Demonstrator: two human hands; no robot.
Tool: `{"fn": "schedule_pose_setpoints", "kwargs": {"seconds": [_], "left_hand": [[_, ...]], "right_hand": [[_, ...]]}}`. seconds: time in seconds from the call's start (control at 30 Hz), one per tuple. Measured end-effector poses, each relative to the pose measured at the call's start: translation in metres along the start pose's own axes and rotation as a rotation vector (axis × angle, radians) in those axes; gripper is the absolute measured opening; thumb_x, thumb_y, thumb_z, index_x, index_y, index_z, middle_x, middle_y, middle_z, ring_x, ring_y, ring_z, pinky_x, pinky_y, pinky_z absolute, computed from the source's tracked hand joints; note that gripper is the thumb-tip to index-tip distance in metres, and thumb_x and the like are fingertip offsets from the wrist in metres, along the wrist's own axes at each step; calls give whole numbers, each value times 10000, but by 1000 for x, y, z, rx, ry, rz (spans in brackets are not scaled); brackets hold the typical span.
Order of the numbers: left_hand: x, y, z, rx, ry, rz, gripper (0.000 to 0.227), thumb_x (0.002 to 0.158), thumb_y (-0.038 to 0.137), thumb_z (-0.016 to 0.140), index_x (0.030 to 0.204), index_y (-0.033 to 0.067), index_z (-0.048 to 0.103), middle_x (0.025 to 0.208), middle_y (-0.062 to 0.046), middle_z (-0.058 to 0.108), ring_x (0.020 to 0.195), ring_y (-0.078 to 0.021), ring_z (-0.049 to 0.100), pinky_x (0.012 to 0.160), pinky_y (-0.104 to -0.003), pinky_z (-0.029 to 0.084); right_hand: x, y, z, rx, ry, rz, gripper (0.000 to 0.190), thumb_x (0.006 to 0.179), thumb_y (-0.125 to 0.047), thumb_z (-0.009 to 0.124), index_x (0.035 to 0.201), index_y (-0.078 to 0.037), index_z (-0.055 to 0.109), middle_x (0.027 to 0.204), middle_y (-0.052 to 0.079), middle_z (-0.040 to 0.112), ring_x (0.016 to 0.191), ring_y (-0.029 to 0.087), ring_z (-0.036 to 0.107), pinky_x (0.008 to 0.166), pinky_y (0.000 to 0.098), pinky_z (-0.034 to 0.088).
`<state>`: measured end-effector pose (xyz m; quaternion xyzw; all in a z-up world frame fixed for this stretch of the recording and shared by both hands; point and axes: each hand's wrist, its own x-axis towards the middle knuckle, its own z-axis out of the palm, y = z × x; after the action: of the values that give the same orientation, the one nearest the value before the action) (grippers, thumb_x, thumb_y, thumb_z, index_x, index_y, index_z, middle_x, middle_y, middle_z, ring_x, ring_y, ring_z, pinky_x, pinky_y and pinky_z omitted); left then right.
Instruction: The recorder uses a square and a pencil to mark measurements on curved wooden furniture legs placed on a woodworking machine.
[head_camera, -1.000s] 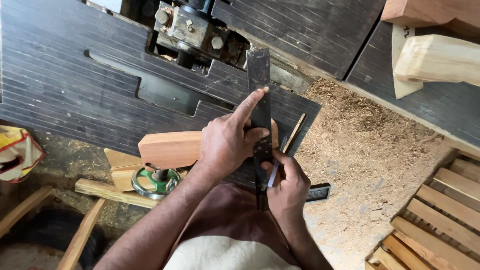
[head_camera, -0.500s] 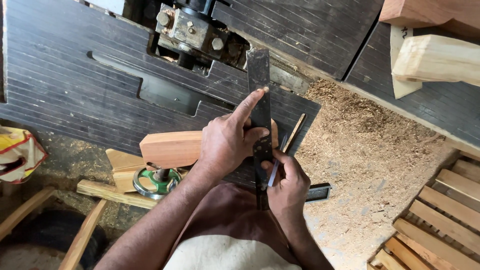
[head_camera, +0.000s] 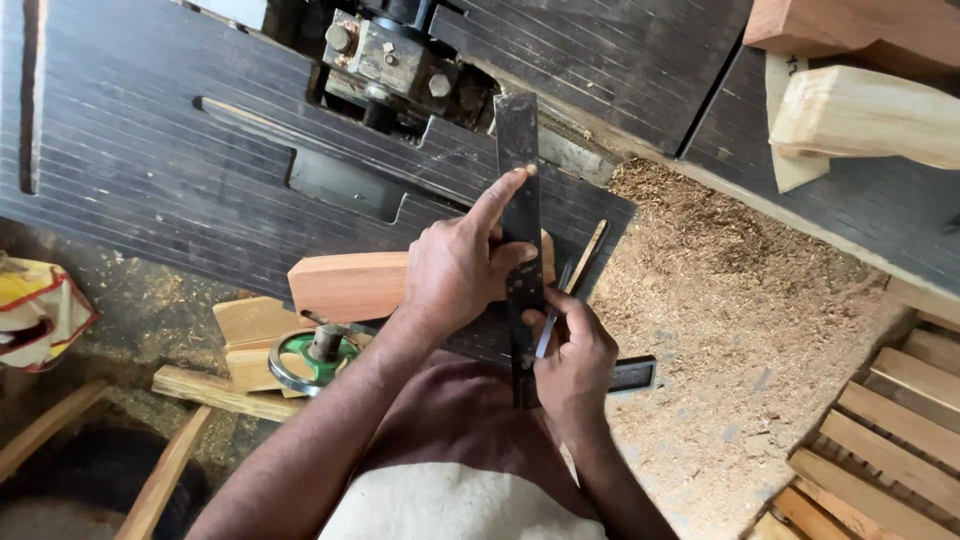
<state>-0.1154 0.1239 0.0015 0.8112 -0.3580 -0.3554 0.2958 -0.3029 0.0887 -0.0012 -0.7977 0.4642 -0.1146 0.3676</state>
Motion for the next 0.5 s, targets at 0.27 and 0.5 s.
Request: {"fn": "schedule_pose_setpoints", "kwargs": {"seconds": [0.27, 0.5], "left_hand": [[-1, -5, 4, 40, 10, 16, 858, 825, 372, 837, 1542, 407, 367, 868, -19, 773, 745, -285, 753, 688, -472, 587], [2, -9, 6, 24, 40, 41, 850, 831, 382, 851, 1537, 384, 379, 916, -19, 776, 803, -256, 759, 741, -448, 591]], "right_hand": [[-3, 34, -13, -63, 44, -56, 213, 1010, -203, 708, 1153, -45, 725, 1034, 132, 788, 892, 236, 779, 773, 346, 616], [3, 29, -61, 97, 202, -201, 254, 1102, -216, 629, 1278, -53, 713, 992, 108, 723, 805, 161, 681, 677, 282, 540]]}}
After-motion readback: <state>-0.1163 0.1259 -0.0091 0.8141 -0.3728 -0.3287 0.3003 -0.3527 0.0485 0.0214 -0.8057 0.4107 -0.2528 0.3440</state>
